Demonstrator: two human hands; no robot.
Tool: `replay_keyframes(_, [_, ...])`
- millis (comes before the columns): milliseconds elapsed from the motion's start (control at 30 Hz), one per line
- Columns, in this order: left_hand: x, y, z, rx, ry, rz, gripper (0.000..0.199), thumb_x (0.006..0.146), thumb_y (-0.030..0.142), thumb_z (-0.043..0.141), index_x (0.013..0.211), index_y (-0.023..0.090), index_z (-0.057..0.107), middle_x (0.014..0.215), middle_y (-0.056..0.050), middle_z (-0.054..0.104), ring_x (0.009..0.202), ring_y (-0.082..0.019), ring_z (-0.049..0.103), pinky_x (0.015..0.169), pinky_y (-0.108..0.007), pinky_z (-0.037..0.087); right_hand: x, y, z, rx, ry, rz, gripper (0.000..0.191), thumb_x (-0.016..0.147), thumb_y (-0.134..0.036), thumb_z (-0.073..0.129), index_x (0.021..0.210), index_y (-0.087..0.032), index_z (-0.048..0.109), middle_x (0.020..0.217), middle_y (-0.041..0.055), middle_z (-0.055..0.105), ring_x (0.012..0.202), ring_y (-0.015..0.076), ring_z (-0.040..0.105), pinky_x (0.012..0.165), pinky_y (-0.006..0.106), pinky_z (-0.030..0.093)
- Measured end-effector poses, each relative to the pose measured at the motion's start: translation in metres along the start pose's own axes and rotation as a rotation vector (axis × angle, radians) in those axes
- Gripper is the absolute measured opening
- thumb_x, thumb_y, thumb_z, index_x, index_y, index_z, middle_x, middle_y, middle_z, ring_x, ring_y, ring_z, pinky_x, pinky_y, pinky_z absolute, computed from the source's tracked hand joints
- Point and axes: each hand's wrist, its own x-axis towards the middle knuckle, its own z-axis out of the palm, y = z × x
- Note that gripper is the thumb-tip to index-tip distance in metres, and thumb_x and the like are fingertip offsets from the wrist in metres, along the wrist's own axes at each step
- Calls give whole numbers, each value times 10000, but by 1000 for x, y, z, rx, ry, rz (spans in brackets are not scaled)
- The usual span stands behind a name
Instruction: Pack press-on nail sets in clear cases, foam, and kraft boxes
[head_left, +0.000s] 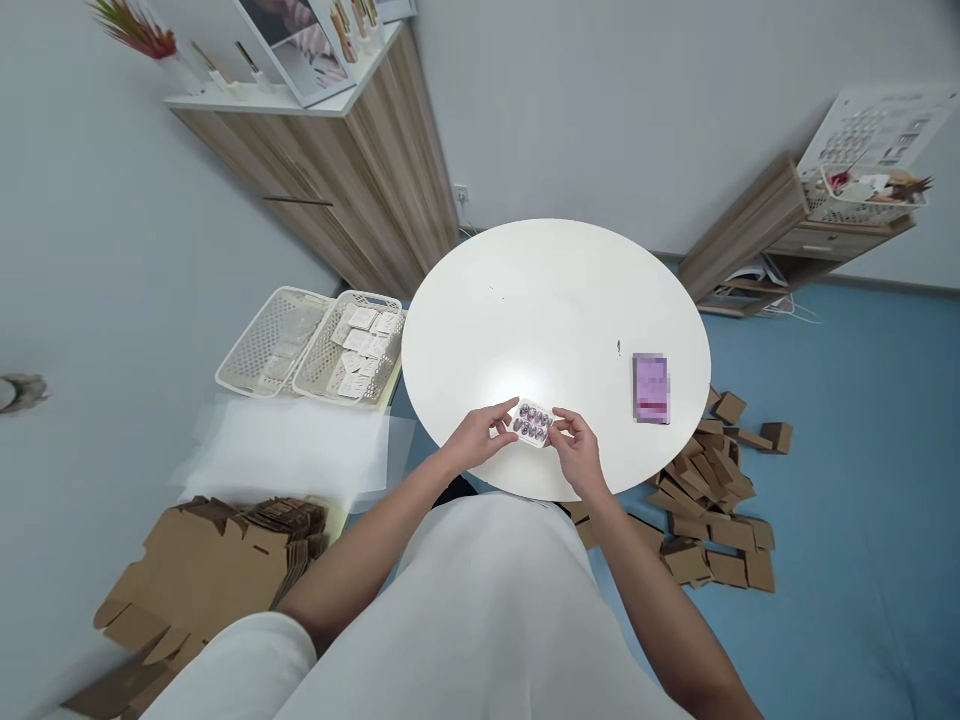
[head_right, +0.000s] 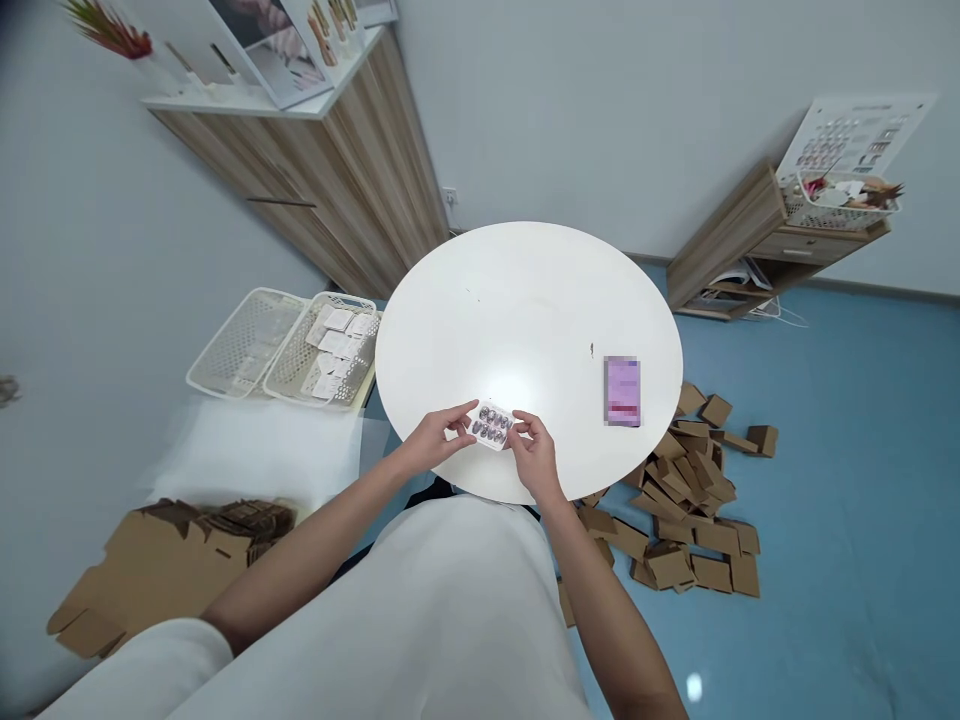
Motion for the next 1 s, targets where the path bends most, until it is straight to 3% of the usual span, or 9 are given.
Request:
replay_keyframes(100, [7, -3, 2, 40, -20, -4, 493, 770, 319, 550, 1246, 239, 450, 865, -6, 591, 690, -105, 539, 741, -285, 439, -2, 3, -3, 14, -30, 20, 424, 707, -395, 597, 1089, -232, 513, 872, 13, 548, 666, 124, 587, 702, 333, 486])
replay_keyframes(200, [5, -8, 4, 11, -10, -36, 493, 775, 321, 540, 1250, 237, 438, 805, 10, 576, 691, -105, 534, 739, -276, 442, 0, 1, -3, 6, -156, 45, 480, 683, -376, 628, 1128, -239, 511, 950, 39, 571, 743, 140, 594, 741, 334, 481])
replay_keyframes(267, [1, -12, 3, -27, -12, -70, 506, 774, 325, 538, 1259, 239, 422, 765, 19, 558, 681, -103, 528, 722, -267, 447, 4, 0, 2, -26, -228, 67, 481, 691, -369, 624, 1139, -231, 516, 906, 42, 595, 762, 152, 591, 736, 334, 478])
replay_keyframes(333, [-4, -16, 1, -66, -14, -114, 540, 768, 333, 544, 1278, 239, 391, 740, 23, 540, 667, -103, 524, 675, -253, 451, 8, 0, 10, -80, -205, 77, 501, 704, -369, 610, 1171, -226, 497, 862, 40, 598, 732, 148, 581, 708, 327, 478])
replay_keyframes(500, [-12, -34, -17, -145, -23, -157, 817, 697, 321, 631, 1368, 286, 165, 772, 40, 506, 662, -99, 542, 614, -233, 440, 21, 1, 41, -221, -142, 55, 527, 727, -376, 583, 1216, -220, 464, 771, 29, 563, 788, 167, 557, 715, 331, 470])
replay_keyframes(567, [-13, -44, -29, -135, -9, -145, 781, 704, 307, 624, 1357, 284, 198, 765, 42, 500, 663, -97, 532, 632, -238, 441, 25, 0, 54, -260, -182, 45, 522, 734, -373, 574, 1219, -213, 464, 764, 34, 558, 831, 178, 549, 735, 338, 468])
replay_keyframes(733, [-17, -76, -61, -98, 32, -153, 735, 722, 288, 605, 1350, 263, 224, 788, 33, 519, 668, -96, 523, 673, -248, 441, 38, 2, 91, -384, -323, 0, 635, 697, -298, 608, 1287, -262, 376, 982, 43, 534, 770, 132, 547, 789, 353, 461])
replay_keyframes(833, [-20, -97, -80, -61, 71, -201, 722, 736, 277, 582, 1352, 257, 204, 855, 15, 535, 664, -97, 543, 676, -258, 445, 47, 9, 118, -485, -307, 7, 625, 694, -268, 595, 1279, -281, 377, 974, 26, 530, 703, 115, 538, 761, 345, 465])
replay_keyframes(1000, [-24, -134, -98, 16, 68, -219, 553, 745, 254, 560, 1262, 220, 368, 907, -20, 552, 727, -129, 560, 729, -299, 455, 50, 31, 159, -543, -230, 74, 616, 683, -260, 592, 1263, -279, 386, 921, 7, 547, 633, 114, 523, 699, 326, 459])
